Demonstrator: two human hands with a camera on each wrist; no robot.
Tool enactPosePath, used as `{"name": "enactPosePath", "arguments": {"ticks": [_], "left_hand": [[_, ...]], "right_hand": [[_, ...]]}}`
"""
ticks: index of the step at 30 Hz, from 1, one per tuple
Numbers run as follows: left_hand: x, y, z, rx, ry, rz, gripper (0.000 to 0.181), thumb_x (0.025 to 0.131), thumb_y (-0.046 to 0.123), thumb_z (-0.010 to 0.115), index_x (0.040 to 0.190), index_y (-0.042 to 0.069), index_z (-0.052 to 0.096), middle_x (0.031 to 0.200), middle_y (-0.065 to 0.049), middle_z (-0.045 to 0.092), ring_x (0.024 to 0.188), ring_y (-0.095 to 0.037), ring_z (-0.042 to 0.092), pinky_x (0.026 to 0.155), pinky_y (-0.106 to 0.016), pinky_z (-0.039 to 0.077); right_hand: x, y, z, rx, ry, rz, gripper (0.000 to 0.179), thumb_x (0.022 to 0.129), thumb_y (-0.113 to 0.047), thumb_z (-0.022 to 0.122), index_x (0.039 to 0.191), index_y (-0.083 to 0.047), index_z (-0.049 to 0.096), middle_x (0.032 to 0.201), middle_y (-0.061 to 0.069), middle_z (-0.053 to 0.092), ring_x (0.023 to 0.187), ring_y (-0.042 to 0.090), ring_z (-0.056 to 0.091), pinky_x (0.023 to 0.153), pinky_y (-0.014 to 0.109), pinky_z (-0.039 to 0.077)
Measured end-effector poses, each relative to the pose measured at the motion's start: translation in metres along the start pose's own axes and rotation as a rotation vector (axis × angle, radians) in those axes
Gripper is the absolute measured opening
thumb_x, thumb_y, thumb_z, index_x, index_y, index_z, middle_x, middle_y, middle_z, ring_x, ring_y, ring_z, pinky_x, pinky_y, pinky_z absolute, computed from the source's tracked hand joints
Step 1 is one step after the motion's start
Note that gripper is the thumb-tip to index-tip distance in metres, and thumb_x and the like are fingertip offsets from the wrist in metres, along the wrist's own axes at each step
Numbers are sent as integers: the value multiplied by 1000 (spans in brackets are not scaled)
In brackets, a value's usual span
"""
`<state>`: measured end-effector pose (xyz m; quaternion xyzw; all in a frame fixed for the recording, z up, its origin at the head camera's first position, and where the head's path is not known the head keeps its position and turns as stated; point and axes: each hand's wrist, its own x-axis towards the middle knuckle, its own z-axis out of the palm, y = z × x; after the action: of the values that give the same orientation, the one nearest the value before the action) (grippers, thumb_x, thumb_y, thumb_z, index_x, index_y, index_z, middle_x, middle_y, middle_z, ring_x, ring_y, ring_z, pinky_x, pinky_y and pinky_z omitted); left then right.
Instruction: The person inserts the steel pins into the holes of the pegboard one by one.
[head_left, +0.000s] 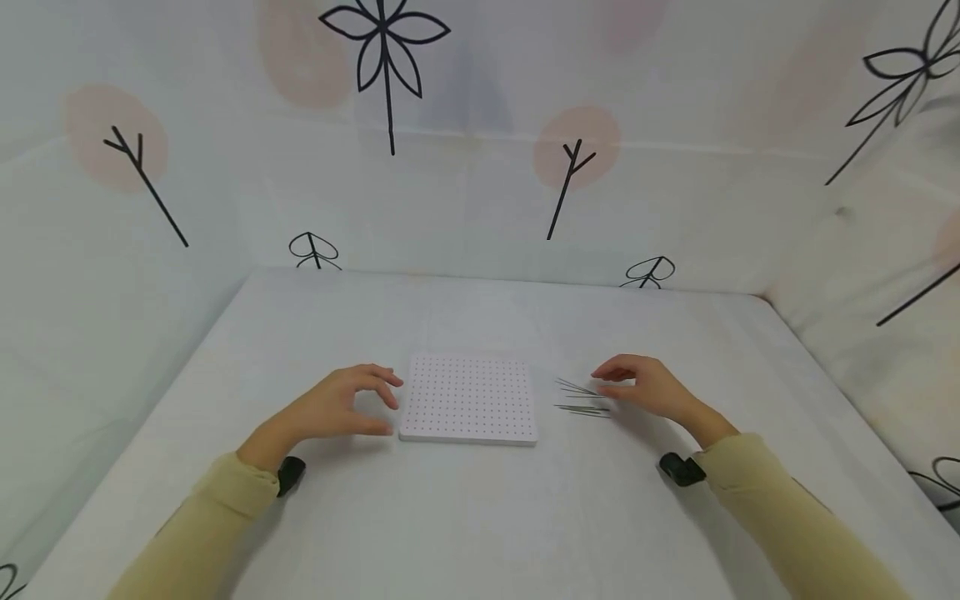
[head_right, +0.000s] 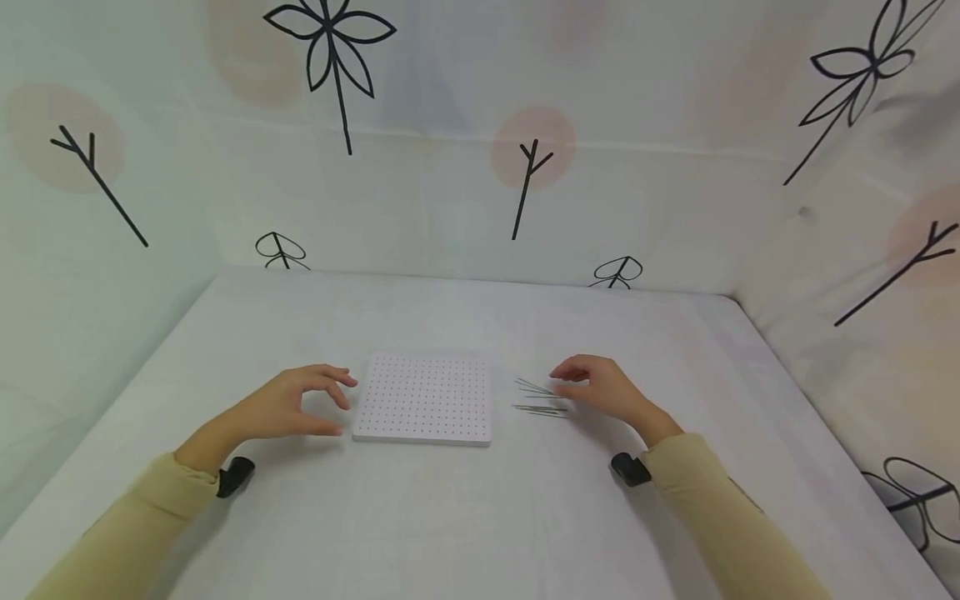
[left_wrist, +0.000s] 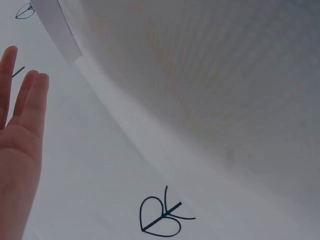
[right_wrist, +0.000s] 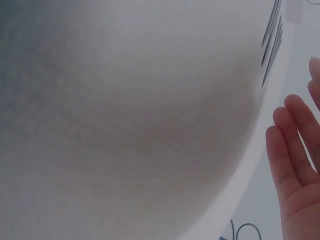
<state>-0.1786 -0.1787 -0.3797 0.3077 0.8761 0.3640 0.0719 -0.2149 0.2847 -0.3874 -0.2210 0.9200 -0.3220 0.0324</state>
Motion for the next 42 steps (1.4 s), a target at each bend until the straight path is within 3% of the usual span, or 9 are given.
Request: {"name": "enactPosePath", "arguments": {"ticks": [10,17,22,33,42], "left_hand": [[8,3,6,31,-64,16,20,71,22,81,86,23,67,116,5,59,125,-25,43,102,-48,33],[14,5,9,47,-91,97,19,70,19,82,83,20,68,105,5,62,122,-27,46,102,-45,34],[18,6,11,66,-128,117,17,71,18,82,81,19,68,102,6,62,120,-28,47,102,-45,34],[21,5,14,87,-163,59,15,72,13,80,75,22,68,102,9,61,121,-27,46,102,-46,34],[21,7,13,77,-162,35,15,73,11,80,74,22,69,102,8,62,121,-27,46,101,-46,36]], "right_hand": [[14,-5,1,-20,-71,-39,22,83,-13,71,101,-2,67,98,6,65,89,23,60,81,42,49],[25,-9,3,-5,-136,9,21,83,-12,71,101,-3,67,99,5,65,90,21,58,81,36,50],[33,-8,4,0,-179,26,17,83,-11,70,98,-5,68,96,3,65,87,19,58,79,34,50],[44,-3,8,-10,-262,48,12,84,-11,68,94,-4,67,84,-1,61,76,16,52,69,29,46],[50,-5,12,-27,-260,99,9,86,-13,67,88,-5,67,82,-1,62,76,16,50,69,31,44]]}}
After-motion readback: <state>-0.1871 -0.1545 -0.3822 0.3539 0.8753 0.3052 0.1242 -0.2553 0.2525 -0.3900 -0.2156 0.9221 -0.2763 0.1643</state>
